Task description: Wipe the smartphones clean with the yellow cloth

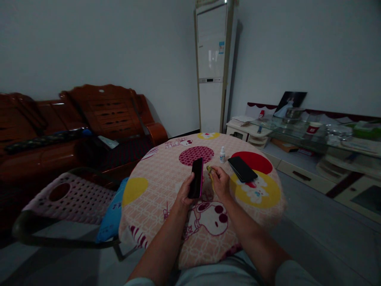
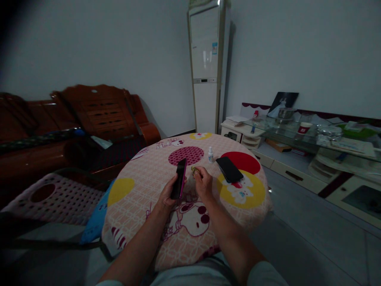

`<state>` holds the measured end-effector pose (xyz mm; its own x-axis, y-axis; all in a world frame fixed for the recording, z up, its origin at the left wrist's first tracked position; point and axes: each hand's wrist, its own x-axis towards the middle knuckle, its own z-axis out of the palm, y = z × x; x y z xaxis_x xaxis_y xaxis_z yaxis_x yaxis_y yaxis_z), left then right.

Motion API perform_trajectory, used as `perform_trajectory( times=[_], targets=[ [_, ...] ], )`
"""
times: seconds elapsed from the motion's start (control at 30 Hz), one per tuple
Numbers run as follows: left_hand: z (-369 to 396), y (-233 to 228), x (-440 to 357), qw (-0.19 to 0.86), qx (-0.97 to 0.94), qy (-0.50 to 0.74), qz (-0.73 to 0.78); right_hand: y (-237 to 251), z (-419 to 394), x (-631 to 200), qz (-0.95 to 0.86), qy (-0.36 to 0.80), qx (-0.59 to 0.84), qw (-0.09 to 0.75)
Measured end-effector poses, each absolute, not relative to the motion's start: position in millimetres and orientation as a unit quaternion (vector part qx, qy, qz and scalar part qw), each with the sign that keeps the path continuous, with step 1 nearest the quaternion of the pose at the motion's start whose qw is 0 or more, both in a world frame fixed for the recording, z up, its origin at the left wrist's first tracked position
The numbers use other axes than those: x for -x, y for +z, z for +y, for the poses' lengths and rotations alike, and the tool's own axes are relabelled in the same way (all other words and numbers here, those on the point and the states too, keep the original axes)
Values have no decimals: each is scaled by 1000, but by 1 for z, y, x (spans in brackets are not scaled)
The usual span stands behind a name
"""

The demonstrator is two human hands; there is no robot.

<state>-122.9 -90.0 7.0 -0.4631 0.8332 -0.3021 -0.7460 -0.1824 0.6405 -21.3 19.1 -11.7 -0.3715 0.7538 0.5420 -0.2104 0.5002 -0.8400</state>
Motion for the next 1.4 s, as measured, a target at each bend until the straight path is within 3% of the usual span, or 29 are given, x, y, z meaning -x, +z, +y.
perform_trajectory(
  times=[0.37, 0.57, 1.4],
  targets=[
    [-84, 0, 118, 483, -156, 752, 420, 0, 7, 20, -575, 653, 186, 455],
    [-82, -1, 119, 420, -215, 752, 459, -4, 11, 22, -583, 641, 215, 450],
    [-80, -2, 118, 366, -240, 744, 505, -13, 22, 23, -632, 602, 242, 424]
  ],
)
